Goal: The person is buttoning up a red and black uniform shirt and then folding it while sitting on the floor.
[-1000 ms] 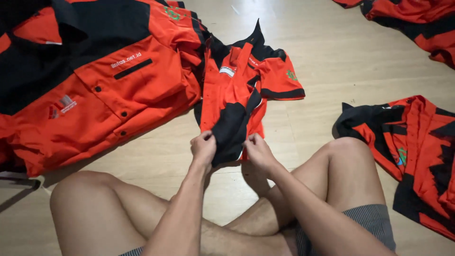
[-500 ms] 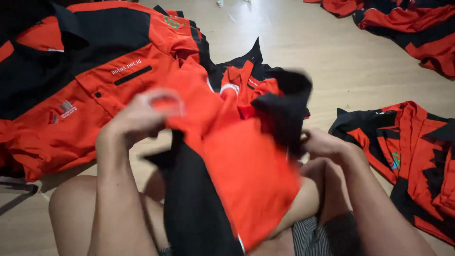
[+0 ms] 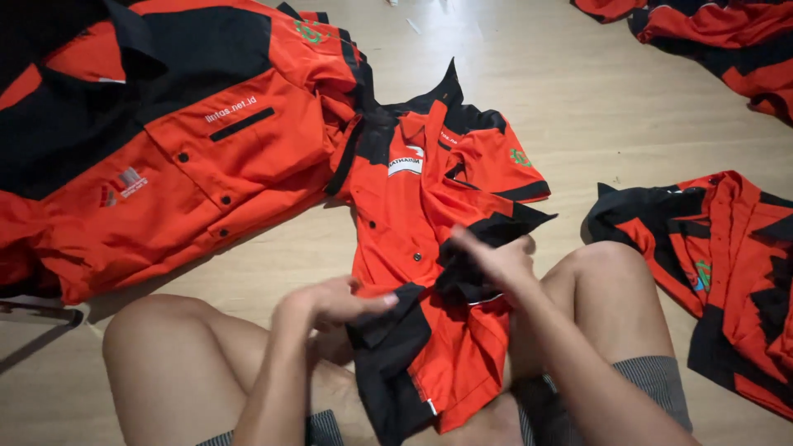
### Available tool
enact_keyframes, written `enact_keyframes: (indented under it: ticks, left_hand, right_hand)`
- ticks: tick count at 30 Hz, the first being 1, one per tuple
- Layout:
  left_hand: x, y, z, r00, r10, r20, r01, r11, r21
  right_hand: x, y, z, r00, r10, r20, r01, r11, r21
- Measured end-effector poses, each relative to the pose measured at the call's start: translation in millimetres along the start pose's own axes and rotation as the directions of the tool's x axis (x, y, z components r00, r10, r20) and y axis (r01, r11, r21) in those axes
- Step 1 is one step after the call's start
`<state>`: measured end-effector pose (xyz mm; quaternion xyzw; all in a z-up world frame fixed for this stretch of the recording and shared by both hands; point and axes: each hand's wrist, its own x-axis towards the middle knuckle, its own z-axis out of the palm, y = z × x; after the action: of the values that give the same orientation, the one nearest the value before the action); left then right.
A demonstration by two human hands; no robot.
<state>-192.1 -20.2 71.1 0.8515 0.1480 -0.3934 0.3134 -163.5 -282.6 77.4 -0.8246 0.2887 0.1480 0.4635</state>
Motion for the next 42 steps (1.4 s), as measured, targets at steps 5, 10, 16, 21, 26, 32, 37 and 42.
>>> enact_keyframes:
  ticks: [5, 10, 16, 21, 26, 32, 37, 42]
  left_hand:
    - [94.1, -34.9, 40.2, 0.941, -0.035, -0.337, -0.031, 0.982, -0.188]
    - [53.4, 12.1, 45.8, 0.959, 0.093, -0.269, -0.241, 0.768, -0.594]
    - [34.1, -0.8, -37.3, 0.644, 0.034, -0.764, -0.388, 0.876, -0.288]
    - [-64.9, 45.5, -41.4, 0.995, -0.010, 0.102, 0.013, 1.000, -0.028]
    - [-40.9, 34.7, -38.1, 0.981, 0.072, 0.178, -0.059, 0.995, -0.079]
    - [171.9, -15.4, -32.8, 0.833, -0.152, -0.532, -0.007, 0.958, -0.286]
    - [144.4, 22.8, -4.7, 0.588, -0.324, -0.741, -0.119, 0.872, -0.475]
    - [223.1, 3.8, -20.6, 0.867, -0.210, -0.452, -0.386, 0.291, -0.875]
  right_hand:
    - [96.1, 71.4, 57.4, 0.988, -0.136, -0.076, 0.114, 0.962, -0.246]
    - [80.3, 50.0, 39.2, 0.928, -0.003, -0.374, 0.032, 0.997, 0.073]
    - [-21.2, -27.6, -31.5, 0.394, -0.484, -0.781, 0.618, 0.769, -0.165]
    - [-43.0, -40.1, -48.2, 0.447, 0.002, 0.894, 0.662, 0.672, -0.332]
    - [-2.6, -11.1, -37.0, 0.702, -0.298, 0.647, 0.333, 0.940, 0.071]
    - [201.5, 82.4, 5.0, 0.923, -0.284, -0.260, 0.221, 0.944, -0.244]
    - [192.7, 65.8, 25.7, 0.965, -0.037, -0.261, 0.077, 0.986, 0.148]
    - [223.8, 51.7, 32.5, 0.982, 0.069, 0.178, -0.184, 0.582, 0.792]
